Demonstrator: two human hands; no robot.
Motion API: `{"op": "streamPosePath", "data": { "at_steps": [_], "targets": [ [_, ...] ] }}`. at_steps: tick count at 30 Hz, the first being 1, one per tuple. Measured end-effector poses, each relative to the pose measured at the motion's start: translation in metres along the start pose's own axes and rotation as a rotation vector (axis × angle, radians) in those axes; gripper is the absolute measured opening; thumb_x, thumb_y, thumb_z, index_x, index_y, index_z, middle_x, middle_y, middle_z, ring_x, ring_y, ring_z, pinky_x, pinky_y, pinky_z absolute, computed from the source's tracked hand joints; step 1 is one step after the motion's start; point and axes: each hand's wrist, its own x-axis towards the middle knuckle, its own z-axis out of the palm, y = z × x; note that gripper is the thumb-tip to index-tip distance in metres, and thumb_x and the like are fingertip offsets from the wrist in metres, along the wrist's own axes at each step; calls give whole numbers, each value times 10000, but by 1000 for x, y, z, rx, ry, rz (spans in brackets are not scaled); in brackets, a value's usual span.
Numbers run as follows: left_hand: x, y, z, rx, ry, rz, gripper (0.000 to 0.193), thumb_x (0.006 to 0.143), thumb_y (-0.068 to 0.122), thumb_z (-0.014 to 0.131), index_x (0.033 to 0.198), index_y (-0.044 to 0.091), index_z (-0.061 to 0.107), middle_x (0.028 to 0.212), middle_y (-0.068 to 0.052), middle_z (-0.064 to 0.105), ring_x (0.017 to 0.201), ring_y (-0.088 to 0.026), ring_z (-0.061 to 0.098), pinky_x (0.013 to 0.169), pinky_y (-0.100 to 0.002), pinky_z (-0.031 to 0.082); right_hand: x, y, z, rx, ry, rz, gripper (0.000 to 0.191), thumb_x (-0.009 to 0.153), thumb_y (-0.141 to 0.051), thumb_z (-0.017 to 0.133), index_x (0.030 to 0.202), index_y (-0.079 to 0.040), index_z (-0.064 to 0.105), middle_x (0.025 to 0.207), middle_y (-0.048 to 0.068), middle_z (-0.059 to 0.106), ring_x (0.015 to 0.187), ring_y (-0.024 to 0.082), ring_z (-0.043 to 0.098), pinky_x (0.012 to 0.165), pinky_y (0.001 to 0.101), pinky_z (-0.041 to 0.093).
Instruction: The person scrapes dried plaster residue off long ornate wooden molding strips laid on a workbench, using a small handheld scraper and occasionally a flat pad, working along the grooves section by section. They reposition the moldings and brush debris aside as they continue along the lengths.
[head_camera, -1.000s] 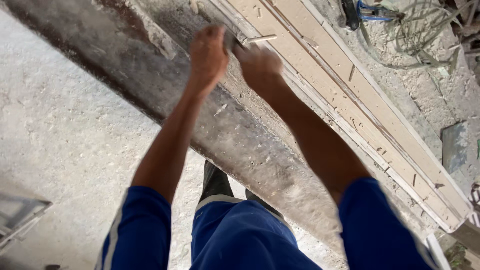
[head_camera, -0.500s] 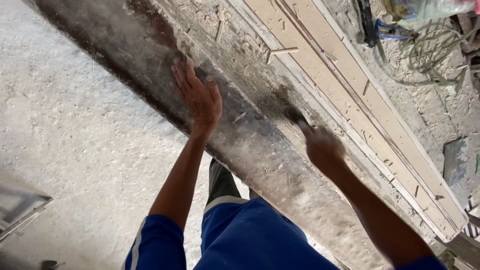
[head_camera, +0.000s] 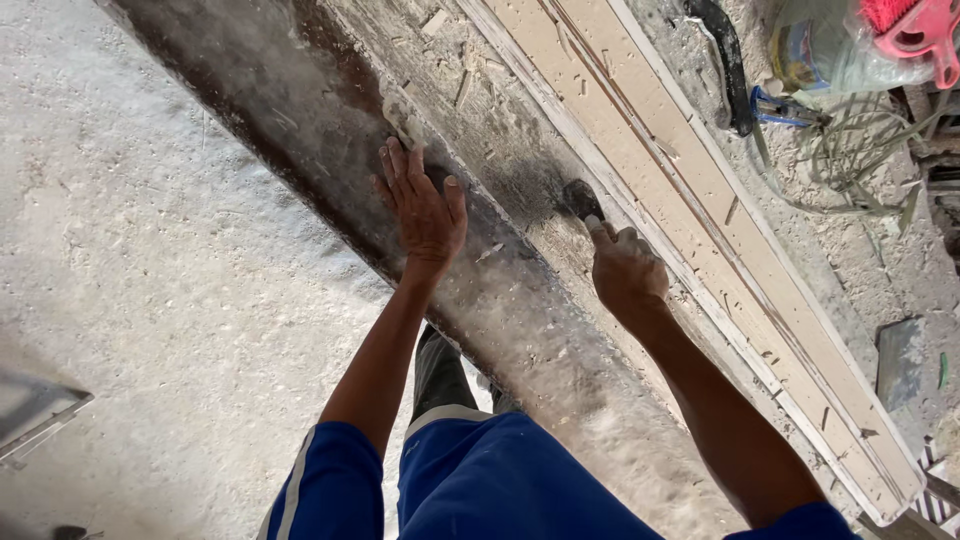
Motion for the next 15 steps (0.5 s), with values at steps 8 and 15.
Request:
{"op": "streamPosePath", "data": {
  "at_steps": [8,15],
  "targets": [
    [-2,-10,4,-88,23,56,677,1086,470,415,1548,-14,313,1663,-286,228,1571,-472,177,1254,-676,77,176,-92,-67,79,179,-235,491,1056,-98,413,1533,-211,385,1105,206,677,852,306,721,632,412,610],
    [-24,0,-4,-252,156,182,667,1107,403,534,1552,-51,335,1628,-294,335,1532,-458,350,1273,-609,287,45,-67,77,809,637,-155,394,976,-304,666,1292,-107,538,768,134,722,662,337,685,699,552,536]
  ]
}}
